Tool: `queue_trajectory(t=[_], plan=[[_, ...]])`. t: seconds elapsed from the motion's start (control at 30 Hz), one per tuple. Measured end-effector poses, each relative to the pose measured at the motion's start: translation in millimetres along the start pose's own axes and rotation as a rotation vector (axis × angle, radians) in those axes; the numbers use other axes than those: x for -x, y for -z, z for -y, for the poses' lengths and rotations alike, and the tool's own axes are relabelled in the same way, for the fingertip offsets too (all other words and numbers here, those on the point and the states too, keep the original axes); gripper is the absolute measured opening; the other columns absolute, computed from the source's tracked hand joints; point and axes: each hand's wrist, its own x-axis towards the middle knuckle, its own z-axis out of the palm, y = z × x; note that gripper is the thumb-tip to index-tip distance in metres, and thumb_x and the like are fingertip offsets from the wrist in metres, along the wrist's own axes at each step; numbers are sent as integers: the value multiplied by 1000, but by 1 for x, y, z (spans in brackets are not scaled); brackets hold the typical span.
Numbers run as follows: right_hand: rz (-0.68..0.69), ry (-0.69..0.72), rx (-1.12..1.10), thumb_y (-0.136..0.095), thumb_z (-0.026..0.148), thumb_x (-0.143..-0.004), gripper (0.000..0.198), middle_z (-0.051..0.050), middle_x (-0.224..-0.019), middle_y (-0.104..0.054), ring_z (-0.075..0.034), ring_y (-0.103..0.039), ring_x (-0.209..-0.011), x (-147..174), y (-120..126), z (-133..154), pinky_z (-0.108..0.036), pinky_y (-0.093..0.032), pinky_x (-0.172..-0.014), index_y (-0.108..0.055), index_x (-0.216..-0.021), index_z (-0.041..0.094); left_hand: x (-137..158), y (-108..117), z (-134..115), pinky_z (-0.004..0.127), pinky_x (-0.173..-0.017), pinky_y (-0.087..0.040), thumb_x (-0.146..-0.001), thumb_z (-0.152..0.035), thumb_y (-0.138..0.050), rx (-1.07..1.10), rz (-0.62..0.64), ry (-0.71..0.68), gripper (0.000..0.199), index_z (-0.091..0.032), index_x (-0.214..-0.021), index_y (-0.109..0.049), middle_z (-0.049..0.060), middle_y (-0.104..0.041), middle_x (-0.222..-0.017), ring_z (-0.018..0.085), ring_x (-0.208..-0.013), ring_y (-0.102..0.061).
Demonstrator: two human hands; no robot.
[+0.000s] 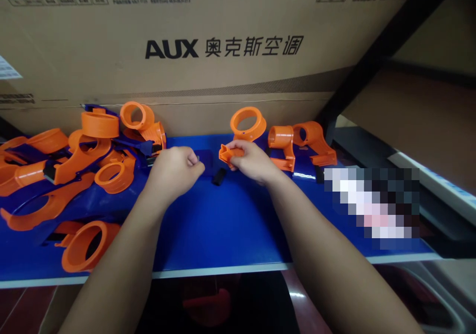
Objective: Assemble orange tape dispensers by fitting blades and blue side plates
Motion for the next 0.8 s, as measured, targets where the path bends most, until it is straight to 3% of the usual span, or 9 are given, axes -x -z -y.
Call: queue_trajectory(t=[0.1,0.2,0.37,0.5,0.57,0.67,0.73,0.8], plan=[[-74,-2,178,-60,13,-71,29,-1,-76,-71,-15,-61,-64,3,6,6,-28,-49,-63,-70,-97,21,10,-6,-6,37,-68,-49,-77,-24,-66,-323,150,-128,6,-24,-73,-70,7,-75,-72,27,-70,-71],[-92,2,322,-58,14,-71,27,-1,-79,-73,-16,-63,-70,5,9,10,-28,-46,-66,-71,-93,21,21,-18,-16,44,-76,-51,-81,-22,-64,-502,252,-201,11,-22,-74,-73,12,-75,-74,32,-74,-74],[-93,-26,530,-61,14,-70,23,-3,-85,-76,-19,-65,-76,7,14,12,-30,-45,-68,-73,-88,23,26,-29,-24,47,-79,-50,-87,-17,-61,-511,328,-258,18,-20,-72,-72,15,-74,-73,31,-72,-73],[-83,-44,717,-64,15,-72,19,-5,-90,-78,-24,-67,-80,8,19,11,-33,-45,-71,-74,-85,25,23,-24,-22,50,-81,-53,-85,-38,-75,-486,331,-214,17,-21,-81,-73,14,-75,-79,36,-82,-74],[-69,-57,785,-65,16,-73,14,-7,-85,-77,-25,-65,-76,8,20,11,-34,-44,-68,-73,-80,24,21,-20,-21,53,-84,-55,-83,-51,-77,-452,313,-167,32,-21,-94,-75,16,-77,-90,40,-94,-73],[-63,-66,848,-67,18,-74,8,-8,-78,-74,-25,-64,-72,9,21,13,-35,-42,-67,-72,-76,25,19,-18,-15,61,-94,-54,-84,-67,-71,-402,273,-71,75,-17,-139,-64,27,-70,-128,50,-122,-64],[-61,-83,887,-69,20,-73,10,-9,-80,-74,-26,-64,-72,11,22,15,-36,-44,-66,-75,-80,25,18,-21,-8,70,-102,-47,-83,-75,-66,-387,315,17,103,-20,-165,-36,33,-49,-156,57,-142,-49],[-57,-99,927,-71,23,-73,17,-11,-85,-76,-27,-66,-73,13,22,18,-38,-46,-67,-79,-87,26,18,-26,0,78,-110,-37,-80,-83,-64,-373,423,94,119,-26,-172,-14,34,-22,-171,60,-155,-29]])
